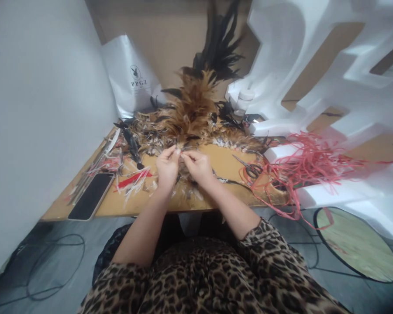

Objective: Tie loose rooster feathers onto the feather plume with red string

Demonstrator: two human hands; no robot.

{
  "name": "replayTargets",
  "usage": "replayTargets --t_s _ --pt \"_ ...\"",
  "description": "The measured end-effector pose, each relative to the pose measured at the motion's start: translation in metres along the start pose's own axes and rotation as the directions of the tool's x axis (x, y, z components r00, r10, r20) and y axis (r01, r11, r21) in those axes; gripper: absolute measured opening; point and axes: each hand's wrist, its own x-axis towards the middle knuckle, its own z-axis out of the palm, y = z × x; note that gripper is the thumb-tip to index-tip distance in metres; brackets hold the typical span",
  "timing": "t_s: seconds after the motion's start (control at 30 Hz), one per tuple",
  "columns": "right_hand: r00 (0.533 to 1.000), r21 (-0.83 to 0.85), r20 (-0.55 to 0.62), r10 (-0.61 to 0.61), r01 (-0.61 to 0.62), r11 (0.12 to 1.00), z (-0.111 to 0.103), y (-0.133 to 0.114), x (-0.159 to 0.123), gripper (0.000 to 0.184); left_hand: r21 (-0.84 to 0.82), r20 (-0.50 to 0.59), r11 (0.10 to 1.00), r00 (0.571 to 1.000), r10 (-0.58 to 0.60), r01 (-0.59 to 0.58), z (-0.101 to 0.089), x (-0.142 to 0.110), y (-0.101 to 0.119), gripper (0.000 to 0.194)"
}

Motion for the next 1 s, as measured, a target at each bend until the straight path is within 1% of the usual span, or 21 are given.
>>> replayTargets --t_s 0.03,0.1,0.17,0.2,0.3,0.4,0.53,0.67,0.77,0.87,0.93,1.0 --pt "1.0 0.001 0.003 0.022 -0.022 1.0 0.001 0.0 0.002 0.023 0.089 0.004 0.992 0.996 0.087 -0.087 -0.002 0.001 0.001 0.027" --pt "0.998 -0.005 0.018 0.063 -0.063 0.998 0.002 -0.001 0.007 0.023 0.264 0.027 0.934 0.97 0.242 -0.24 -0.005 0.002 0.004 0.025" --pt "0.995 -0.007 0.026 0.098 -0.098 0.995 0.003 -0.003 0.01 0.023 0.394 0.074 0.848 0.932 0.354 -0.353 -0.008 0.001 0.006 0.027" --pt "0.993 -0.004 0.026 0.113 -0.112 0.994 0.004 -0.003 0.011 0.023 0.437 0.103 0.808 0.915 0.39 -0.394 -0.009 0.0 0.006 0.028" --pt "0.989 0.014 0.006 0.147 -0.147 0.989 0.006 -0.005 0.013 0.022 0.514 0.18 0.716 0.876 0.448 -0.472 -0.009 -0.005 0.004 0.034" --pt "0.984 0.035 -0.002 0.177 -0.177 0.984 0.008 -0.004 0.015 0.022 0.546 0.233 0.656 0.846 0.479 -0.521 -0.006 -0.011 0.0 0.038" --pt "0.975 0.052 -0.023 0.221 -0.22 0.974 0.008 -0.001 0.016 0.023 0.528 0.266 0.636 0.821 0.505 -0.563 -0.002 -0.017 -0.002 0.041" --pt "0.958 0.108 -0.022 0.286 -0.282 0.953 0.007 -0.001 0.018 0.03 0.487 0.261 0.633 0.792 0.551 -0.601 -0.002 -0.018 0.002 0.04" --pt "0.933 0.218 -0.027 0.359 -0.345 0.913 0.007 -0.002 0.02 0.03 0.458 0.219 0.673 0.807 0.548 -0.581 -0.002 -0.017 0.007 0.035" --pt "0.897 0.308 -0.03 0.441 -0.411 0.858 0.007 -0.001 0.021 0.028 0.409 0.196 0.745 0.848 0.493 -0.528 -0.002 -0.017 0.009 0.029" --pt "0.879 0.367 -0.012 0.476 -0.439 0.82 0.006 0.0 0.021 0.028 0.34 0.173 0.824 0.891 0.42 -0.454 -0.001 -0.017 0.009 0.025" --pt "0.868 0.44 0.011 0.496 -0.45 0.777 0.004 0.002 0.019 0.027 0.193 0.136 0.931 0.949 0.286 -0.308 0.0 -0.016 0.01 0.025"
